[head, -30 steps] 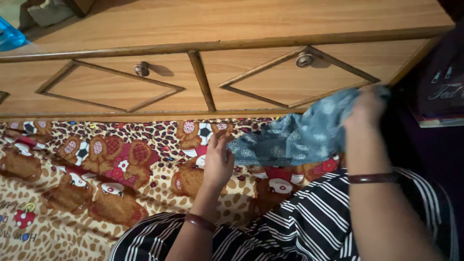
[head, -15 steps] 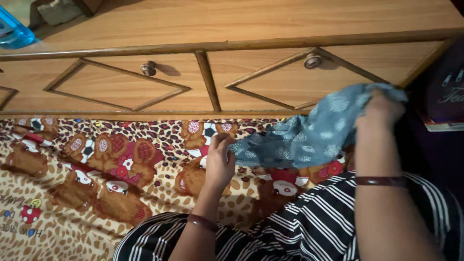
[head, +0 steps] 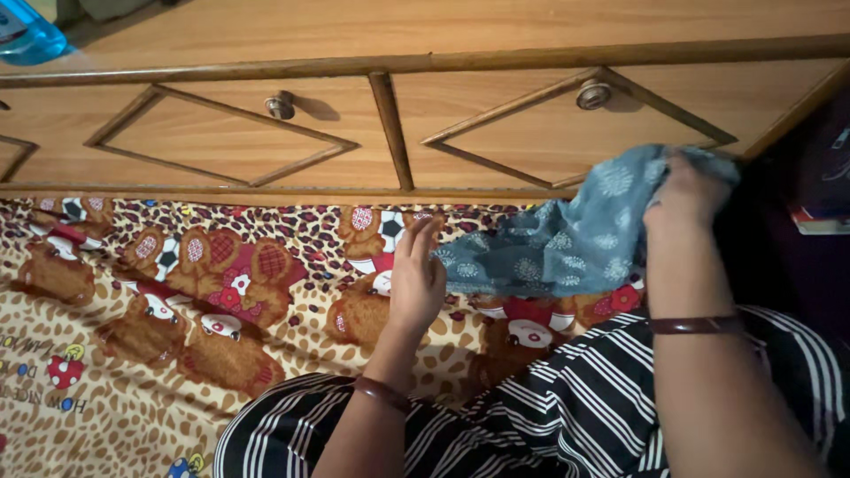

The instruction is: The person wipes the surface of a wooden dresser with a blue cloth. They clean the top surface, the front edges, and the drawer fronts in a continuous motion.

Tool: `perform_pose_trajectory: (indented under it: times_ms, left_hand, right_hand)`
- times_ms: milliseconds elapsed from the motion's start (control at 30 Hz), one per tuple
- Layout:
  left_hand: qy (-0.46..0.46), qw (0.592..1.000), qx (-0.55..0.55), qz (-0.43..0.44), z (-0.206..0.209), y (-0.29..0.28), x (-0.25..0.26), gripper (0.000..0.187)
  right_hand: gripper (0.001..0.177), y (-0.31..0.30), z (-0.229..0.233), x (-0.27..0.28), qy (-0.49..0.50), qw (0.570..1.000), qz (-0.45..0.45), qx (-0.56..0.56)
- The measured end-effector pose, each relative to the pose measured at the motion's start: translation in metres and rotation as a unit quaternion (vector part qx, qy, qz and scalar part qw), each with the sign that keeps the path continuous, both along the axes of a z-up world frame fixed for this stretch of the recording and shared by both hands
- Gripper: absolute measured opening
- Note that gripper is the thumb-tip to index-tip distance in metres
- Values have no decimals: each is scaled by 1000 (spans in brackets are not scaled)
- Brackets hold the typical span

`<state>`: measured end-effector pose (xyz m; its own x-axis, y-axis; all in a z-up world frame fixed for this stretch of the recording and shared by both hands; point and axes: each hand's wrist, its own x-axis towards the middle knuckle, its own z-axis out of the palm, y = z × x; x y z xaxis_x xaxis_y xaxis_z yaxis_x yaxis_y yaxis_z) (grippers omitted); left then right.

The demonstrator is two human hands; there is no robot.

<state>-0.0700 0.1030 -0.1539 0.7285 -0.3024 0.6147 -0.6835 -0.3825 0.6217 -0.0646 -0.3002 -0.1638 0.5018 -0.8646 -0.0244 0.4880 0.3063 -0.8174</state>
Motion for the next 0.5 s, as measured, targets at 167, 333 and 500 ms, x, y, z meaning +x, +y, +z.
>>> perform_pose_trajectory:
  times_ms: [167, 333, 500]
  left_hand:
    - [-1, 1000, -8, -6, 2, -9, 6, 53]
    - [-4, 1000, 11, -10, 1, -4, 3, 55]
    - [46, 999, 5, 0, 2, -1, 0, 50]
  right_hand:
    - [55, 64, -28, 10, 307, 935, -68, -166]
    - [72, 84, -29, 15, 333, 890, -58, -306]
    - [60, 12, 40, -31, 269, 733, -335, -528]
